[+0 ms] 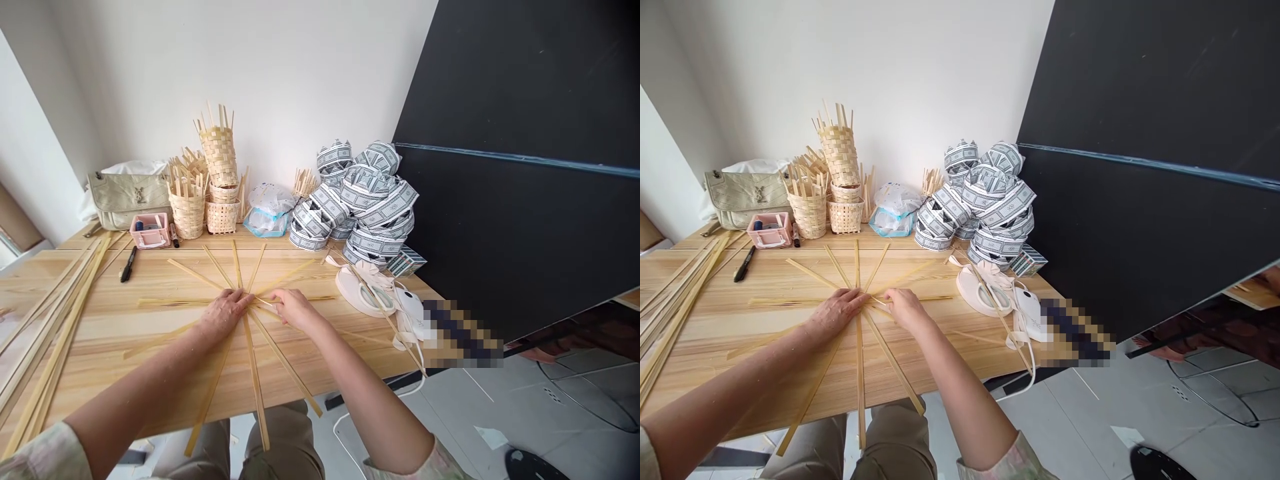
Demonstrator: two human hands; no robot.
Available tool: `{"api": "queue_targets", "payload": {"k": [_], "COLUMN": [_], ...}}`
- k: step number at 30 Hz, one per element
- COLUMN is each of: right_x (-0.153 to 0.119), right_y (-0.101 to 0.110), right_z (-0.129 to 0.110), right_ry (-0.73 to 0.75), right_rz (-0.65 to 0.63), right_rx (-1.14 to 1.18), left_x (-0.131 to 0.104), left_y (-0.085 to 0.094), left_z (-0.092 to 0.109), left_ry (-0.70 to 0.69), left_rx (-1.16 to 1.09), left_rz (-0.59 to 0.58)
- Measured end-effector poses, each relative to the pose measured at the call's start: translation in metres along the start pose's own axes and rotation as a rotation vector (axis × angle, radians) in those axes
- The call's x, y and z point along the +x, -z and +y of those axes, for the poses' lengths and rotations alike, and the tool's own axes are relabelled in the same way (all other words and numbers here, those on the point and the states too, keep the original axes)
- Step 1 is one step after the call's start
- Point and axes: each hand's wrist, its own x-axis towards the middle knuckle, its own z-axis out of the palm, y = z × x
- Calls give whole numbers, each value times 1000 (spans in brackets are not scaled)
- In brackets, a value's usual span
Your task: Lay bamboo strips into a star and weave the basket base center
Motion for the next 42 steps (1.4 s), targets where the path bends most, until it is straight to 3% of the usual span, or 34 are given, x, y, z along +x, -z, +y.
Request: {"api": "queue_targets", "payload": {"k": [9, 18, 34, 42], "right_x": [8, 21, 20, 28], "right_y": [-7, -5, 8, 7], "right_z": [5, 9, -3, -2], "right_ry": [-39, 66, 180, 158], "right_rz": [44, 39, 0, 13], "right_rx": [-99, -262, -474, -494], "left_x": [0, -1, -1, -1], "left_y": [-3, 4, 3, 3], "left_z": [-2, -4, -2, -2], "left_ry": [15, 7, 8, -23], "left_rx": [-64, -99, -53, -35], "left_rz": [33, -7, -25, -15]}}
